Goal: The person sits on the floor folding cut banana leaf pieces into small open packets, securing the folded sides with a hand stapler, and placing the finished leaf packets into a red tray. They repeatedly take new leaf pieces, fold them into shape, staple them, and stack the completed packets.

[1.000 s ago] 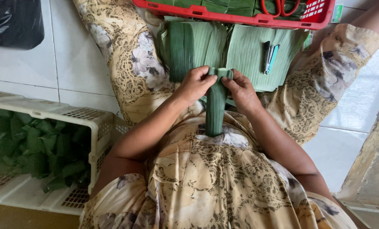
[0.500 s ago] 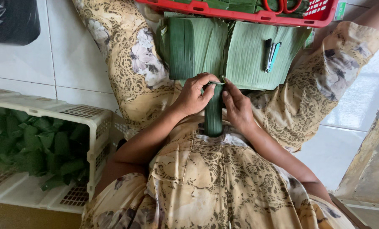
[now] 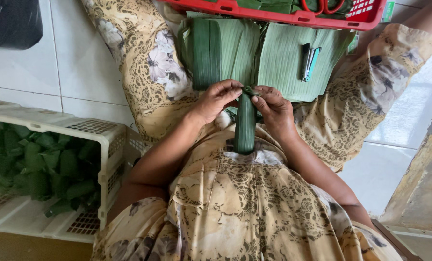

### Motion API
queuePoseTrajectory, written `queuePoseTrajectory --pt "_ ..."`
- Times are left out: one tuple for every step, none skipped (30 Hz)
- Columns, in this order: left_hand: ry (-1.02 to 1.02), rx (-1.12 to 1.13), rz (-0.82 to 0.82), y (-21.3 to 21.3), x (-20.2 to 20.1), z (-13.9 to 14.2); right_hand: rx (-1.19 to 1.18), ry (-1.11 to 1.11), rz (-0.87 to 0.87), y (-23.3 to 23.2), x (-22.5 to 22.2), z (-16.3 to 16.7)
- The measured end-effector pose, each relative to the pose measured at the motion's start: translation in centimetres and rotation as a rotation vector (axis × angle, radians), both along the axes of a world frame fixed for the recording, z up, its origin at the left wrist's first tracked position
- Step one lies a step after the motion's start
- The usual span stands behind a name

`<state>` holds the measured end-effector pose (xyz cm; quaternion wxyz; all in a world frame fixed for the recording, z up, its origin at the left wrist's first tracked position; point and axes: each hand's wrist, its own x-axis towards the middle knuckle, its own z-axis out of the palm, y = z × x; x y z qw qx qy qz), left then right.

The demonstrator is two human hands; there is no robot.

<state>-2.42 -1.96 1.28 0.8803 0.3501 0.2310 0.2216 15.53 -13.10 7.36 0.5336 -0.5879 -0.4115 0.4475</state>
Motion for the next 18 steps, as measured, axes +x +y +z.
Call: queuePoseTrajectory --pt "0.005 -0.065 -0.012 -0.1 0.0 -0.6 -0.068 0.001 0.002 -0.2 0.3 -0.1" --pt "0.010 -0.129 -0.023 -0.3 0.1 -1.0 -0.136 0.003 0.006 -0.5 0.5 -0.1" --pt "0.014 -0.192 -0.032 -0.3 0.2 -1.2 -0.201 0.003 0.012 -0.5 0.6 -0.2" --pt "0.006 -0.209 -0.030 -0.4 0.5 -1.2 -0.192 -0.052 0.019 -0.6 0.6 -0.1" --pt "-0.001 -0.227 -0.029 -0.6 0.9 -1.1 -0.183 -0.106 0.025 -0.6 0.6 0.0" --pt "-0.007 -0.246 -0.030 -0.8 1.2 -1.1 -0.175 -0.159 0.028 -0.6 0.6 0.1" --pt "0.009 -0.135 0.008 -0.9 1.3 -0.9 -0.206 -0.188 0.016 -0.5 0.5 0.2" --pt "0.025 -0.022 0.046 -1.0 1.6 -0.4 -0.235 -0.218 0.004 -0.5 0.4 0.3" --pt "0.041 0.091 0.083 -1.1 1.7 0.3 -0.264 -0.248 -0.009 -0.3 0.3 0.4" --pt "0.203 0.248 0.086 -1.3 1.7 1.1 -0.272 -0.228 -0.016 -0.2 0.2 0.4" --pt "0.367 0.404 0.088 -1.6 1.5 2.1 -0.280 -0.208 -0.024 0.0 0.0 0.4" --pt "0.529 0.561 0.090 -1.9 1.4 3.0 -0.286 -0.189 -0.031 0.0 0.0 0.4" --pt "0.505 0.698 0.140 -2.1 1.4 3.9 -0.275 -0.180 -0.024 0.1 -0.1 0.3" --pt "0.479 0.835 0.191 -2.4 1.2 4.7 -0.263 -0.172 -0.014 0.1 0.0 0.3" --pt "0.452 0.971 0.241 -2.5 1.2 5.3 -0.252 -0.162 -0.004 0.1 0.1 0.2" --pt "0.454 0.974 0.240 -2.4 1.3 5.5 -0.222 -0.125 -0.013 0.1 0.2 0.1" --pt "0.457 0.976 0.238 -2.4 1.4 5.5 -0.193 -0.088 -0.022 0.1 0.3 -0.1" --pt "0.458 0.980 0.237 -2.3 1.5 5.3 -0.162 -0.053 -0.031 0.2 0.4 -0.3"
